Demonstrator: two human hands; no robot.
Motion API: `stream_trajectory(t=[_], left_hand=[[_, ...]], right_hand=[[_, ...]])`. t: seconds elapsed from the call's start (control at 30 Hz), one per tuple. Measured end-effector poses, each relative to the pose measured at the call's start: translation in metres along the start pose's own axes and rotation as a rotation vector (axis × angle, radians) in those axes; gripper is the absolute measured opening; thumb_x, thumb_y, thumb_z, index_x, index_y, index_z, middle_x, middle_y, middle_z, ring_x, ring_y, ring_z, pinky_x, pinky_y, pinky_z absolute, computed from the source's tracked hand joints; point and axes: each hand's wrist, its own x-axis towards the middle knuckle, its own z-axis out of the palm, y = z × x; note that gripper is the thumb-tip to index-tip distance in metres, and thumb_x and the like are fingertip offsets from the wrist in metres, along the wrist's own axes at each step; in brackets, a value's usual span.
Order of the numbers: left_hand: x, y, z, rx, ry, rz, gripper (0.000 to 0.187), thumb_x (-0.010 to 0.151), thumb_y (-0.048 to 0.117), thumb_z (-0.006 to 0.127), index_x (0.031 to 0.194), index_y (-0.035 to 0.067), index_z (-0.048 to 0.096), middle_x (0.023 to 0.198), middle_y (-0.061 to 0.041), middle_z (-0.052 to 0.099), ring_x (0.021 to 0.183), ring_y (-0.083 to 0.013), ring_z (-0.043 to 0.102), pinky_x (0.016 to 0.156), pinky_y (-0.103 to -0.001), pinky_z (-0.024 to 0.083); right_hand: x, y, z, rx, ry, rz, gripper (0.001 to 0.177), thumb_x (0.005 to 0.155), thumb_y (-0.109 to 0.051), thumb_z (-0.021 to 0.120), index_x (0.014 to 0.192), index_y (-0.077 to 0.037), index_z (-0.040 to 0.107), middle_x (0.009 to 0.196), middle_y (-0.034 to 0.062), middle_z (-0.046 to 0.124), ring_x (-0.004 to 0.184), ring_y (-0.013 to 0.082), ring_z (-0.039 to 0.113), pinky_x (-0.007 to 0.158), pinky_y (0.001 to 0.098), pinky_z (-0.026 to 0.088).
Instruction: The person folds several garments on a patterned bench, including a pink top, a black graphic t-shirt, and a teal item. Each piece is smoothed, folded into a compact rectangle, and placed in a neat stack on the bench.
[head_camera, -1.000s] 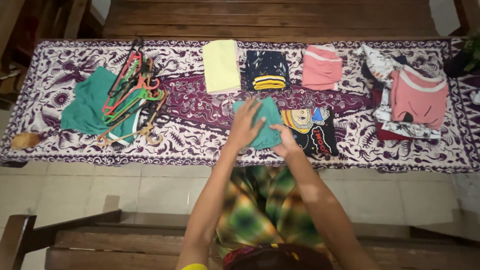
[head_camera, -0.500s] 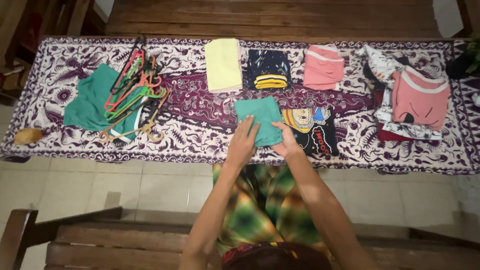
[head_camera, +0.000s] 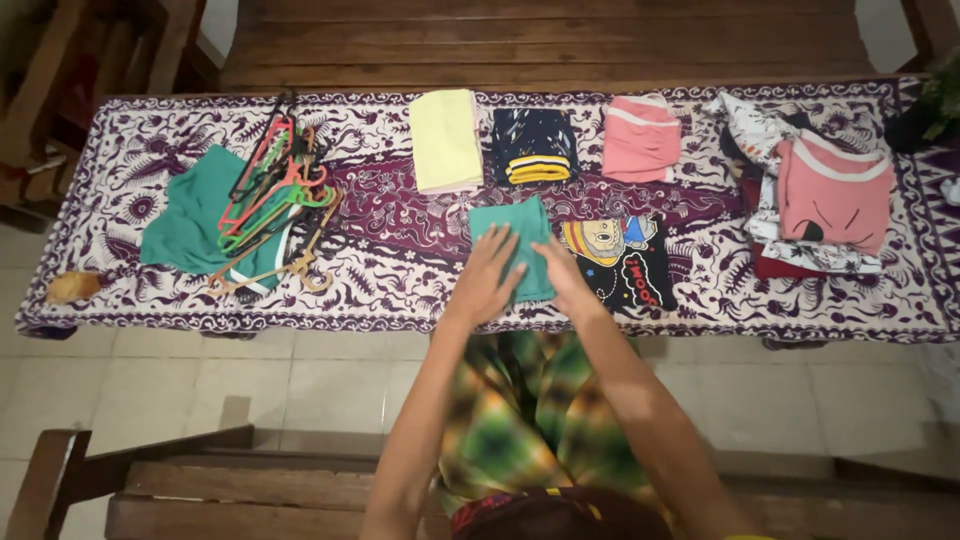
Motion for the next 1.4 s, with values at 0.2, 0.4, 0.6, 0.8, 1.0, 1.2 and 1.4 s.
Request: stream_trajectory(t=[0.2, 0.4, 0.6, 0.8, 1.0, 1.2, 1.4], left_hand=[[0.028, -0.013, 0.046, 0.217, 0.023, -0.035, 0.073, 0.103, 0.045, 0.054, 0.159, 0.003, 0.034, 0.169, -0.021, 0.026, 0.156, -0.0445, 0.020, 0.126, -0.055, 0.017], [0.029, 0.005, 0.039, 0.438, -0.137, -0.072, 0.088, 0.091, 0.055, 0.057, 0.160, 0.010, 0.029, 0.168, -0.018, 0.022, 0.155, -0.0425, 0.015, 0.125, -0.056, 0.008], [0.032, 0.011, 0.035, 0.566, -0.200, -0.048, 0.083, 0.093, 0.058, 0.052, 0.160, 0.015, 0.029, 0.166, -0.018, 0.025, 0.154, -0.0453, 0.013, 0.124, -0.058, 0.005], [0.035, 0.006, 0.031, 0.331, -0.193, -0.092, 0.081, 0.090, 0.053, 0.058, 0.157, 0.016, 0.034, 0.166, -0.018, 0.029, 0.155, -0.0422, 0.016, 0.127, -0.055, 0.007], [0.025, -0.035, 0.023, 0.127, -0.050, -0.073, 0.084, 0.095, 0.039, 0.056, 0.159, -0.007, 0.030, 0.167, -0.026, 0.028, 0.158, -0.0398, 0.021, 0.130, -0.051, 0.015], [0.024, -0.049, 0.017, 0.375, -0.038, -0.167, 0.078, 0.102, 0.048, 0.046, 0.154, -0.008, 0.033, 0.164, -0.027, 0.027, 0.155, -0.0405, 0.018, 0.125, -0.055, 0.008], [0.024, -0.038, 0.009, 0.401, -0.061, -0.168, 0.080, 0.101, 0.051, 0.045, 0.155, -0.006, 0.033, 0.167, -0.025, 0.025, 0.158, -0.0402, 0.015, 0.126, -0.058, 0.005]], right_hand=[[-0.026, -0.032, 0.006, -0.744, 0.133, -0.580, 0.072, 0.086, -0.003, 0.070, 0.152, -0.006, 0.042, 0.107, 0.0121, 0.074, 0.096, 0.0242, 0.076, 0.086, 0.0359, 0.058], [-0.043, -0.053, 0.029, -1.388, 0.176, -1.040, 0.048, 0.093, -0.023, 0.070, 0.137, -0.008, 0.059, 0.145, 0.0193, 0.057, 0.137, 0.0396, 0.052, 0.115, 0.0483, 0.042], [-0.002, -0.042, 0.046, -1.669, -0.213, -0.882, 0.066, 0.104, -0.050, 0.046, 0.153, -0.006, 0.046, 0.163, 0.0211, 0.032, 0.154, 0.0388, 0.021, 0.124, 0.0523, 0.010], [0.017, -0.033, 0.031, -1.625, -0.133, -0.837, 0.064, 0.105, -0.048, 0.043, 0.154, -0.008, 0.045, 0.164, 0.0186, 0.035, 0.155, 0.0363, 0.025, 0.127, 0.0529, 0.009], [0.022, -0.030, 0.026, -1.568, -0.082, -0.899, 0.066, 0.107, -0.045, 0.044, 0.155, -0.001, 0.043, 0.166, 0.0225, 0.032, 0.155, 0.0415, 0.021, 0.125, 0.0550, 0.013], [0.013, -0.036, 0.038, -1.696, -0.024, -0.859, 0.065, 0.105, -0.045, 0.047, 0.152, -0.001, 0.045, 0.162, 0.0213, 0.036, 0.153, 0.0396, 0.023, 0.124, 0.0544, 0.015], [0.009, -0.040, 0.044, -1.709, -0.011, -0.832, 0.059, 0.104, -0.038, 0.048, 0.151, -0.003, 0.047, 0.160, 0.0197, 0.038, 0.153, 0.0399, 0.024, 0.125, 0.0545, 0.016]])
